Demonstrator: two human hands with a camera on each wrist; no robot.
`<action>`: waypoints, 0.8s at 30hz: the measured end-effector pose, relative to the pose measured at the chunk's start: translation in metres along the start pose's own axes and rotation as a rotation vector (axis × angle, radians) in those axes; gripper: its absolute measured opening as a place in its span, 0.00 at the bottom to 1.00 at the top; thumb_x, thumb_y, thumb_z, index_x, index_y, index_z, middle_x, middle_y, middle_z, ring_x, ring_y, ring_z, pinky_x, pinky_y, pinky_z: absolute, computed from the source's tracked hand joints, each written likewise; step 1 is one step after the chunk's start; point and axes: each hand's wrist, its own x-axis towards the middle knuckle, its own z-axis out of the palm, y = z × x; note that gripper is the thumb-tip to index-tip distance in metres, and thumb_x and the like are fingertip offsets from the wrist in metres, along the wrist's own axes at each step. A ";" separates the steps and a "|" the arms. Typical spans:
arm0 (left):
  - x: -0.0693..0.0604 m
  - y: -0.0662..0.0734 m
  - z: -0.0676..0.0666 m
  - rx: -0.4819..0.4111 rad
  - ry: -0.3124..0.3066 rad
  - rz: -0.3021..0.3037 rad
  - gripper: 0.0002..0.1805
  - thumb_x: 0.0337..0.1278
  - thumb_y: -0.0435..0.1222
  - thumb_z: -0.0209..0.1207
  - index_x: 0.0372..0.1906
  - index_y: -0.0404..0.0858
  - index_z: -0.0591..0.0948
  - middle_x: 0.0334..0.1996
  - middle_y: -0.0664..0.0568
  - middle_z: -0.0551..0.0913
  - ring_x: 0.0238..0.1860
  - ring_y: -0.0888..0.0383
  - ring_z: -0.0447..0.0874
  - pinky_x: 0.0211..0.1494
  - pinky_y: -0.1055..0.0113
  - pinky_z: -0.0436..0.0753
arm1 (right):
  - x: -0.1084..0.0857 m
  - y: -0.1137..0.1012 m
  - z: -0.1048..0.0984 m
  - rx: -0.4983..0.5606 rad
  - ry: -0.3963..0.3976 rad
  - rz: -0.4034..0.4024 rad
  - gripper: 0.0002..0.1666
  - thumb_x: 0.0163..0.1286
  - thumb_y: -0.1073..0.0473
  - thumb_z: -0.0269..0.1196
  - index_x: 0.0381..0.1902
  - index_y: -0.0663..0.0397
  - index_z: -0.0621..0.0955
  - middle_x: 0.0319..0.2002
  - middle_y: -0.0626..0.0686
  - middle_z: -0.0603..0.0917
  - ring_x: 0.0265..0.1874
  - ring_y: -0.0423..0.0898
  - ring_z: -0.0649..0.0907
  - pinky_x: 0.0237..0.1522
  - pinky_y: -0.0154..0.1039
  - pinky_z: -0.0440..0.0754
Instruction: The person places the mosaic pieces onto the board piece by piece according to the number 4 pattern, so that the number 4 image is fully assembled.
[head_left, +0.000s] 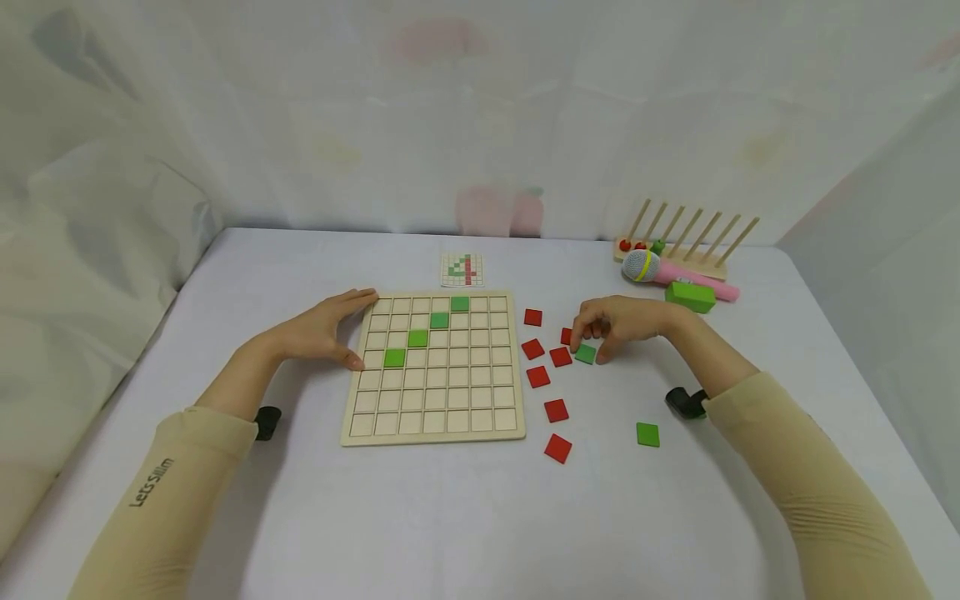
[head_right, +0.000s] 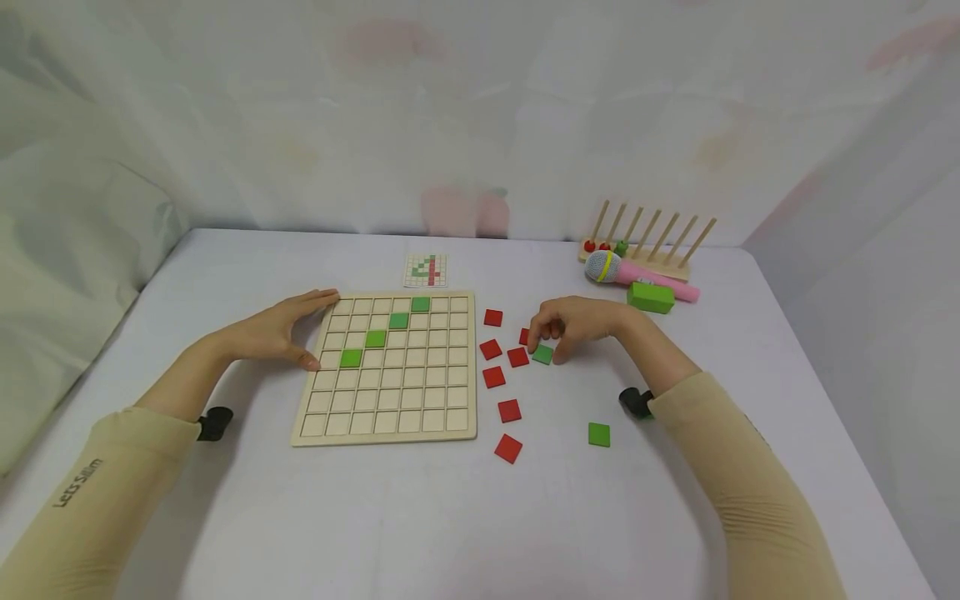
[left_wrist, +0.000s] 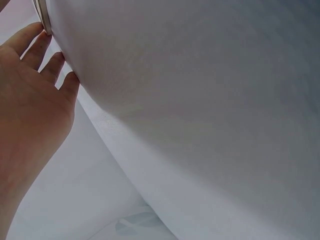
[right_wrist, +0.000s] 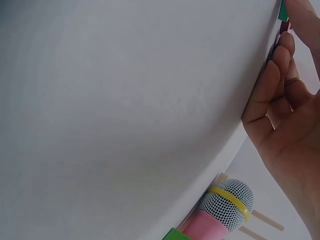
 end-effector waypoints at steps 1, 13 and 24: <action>0.000 0.000 0.000 0.000 0.001 0.001 0.66 0.33 0.45 0.79 0.78 0.35 0.52 0.80 0.39 0.46 0.81 0.35 0.35 0.79 0.33 0.42 | 0.000 0.000 0.000 0.001 0.000 0.003 0.17 0.56 0.67 0.71 0.43 0.45 0.86 0.44 0.55 0.75 0.45 0.50 0.72 0.47 0.38 0.74; 0.000 -0.001 0.000 -0.002 0.000 -0.006 0.65 0.34 0.45 0.79 0.79 0.37 0.52 0.81 0.41 0.46 0.81 0.37 0.35 0.79 0.33 0.43 | 0.001 -0.002 0.001 -0.026 0.010 0.011 0.14 0.55 0.65 0.73 0.39 0.46 0.85 0.41 0.54 0.74 0.43 0.49 0.72 0.45 0.39 0.73; 0.001 -0.003 0.001 0.011 0.006 -0.010 0.66 0.33 0.46 0.79 0.79 0.38 0.52 0.81 0.41 0.46 0.81 0.36 0.36 0.79 0.34 0.42 | 0.000 -0.002 0.002 0.001 0.058 -0.005 0.15 0.52 0.67 0.74 0.33 0.54 0.78 0.35 0.56 0.75 0.38 0.49 0.74 0.40 0.38 0.76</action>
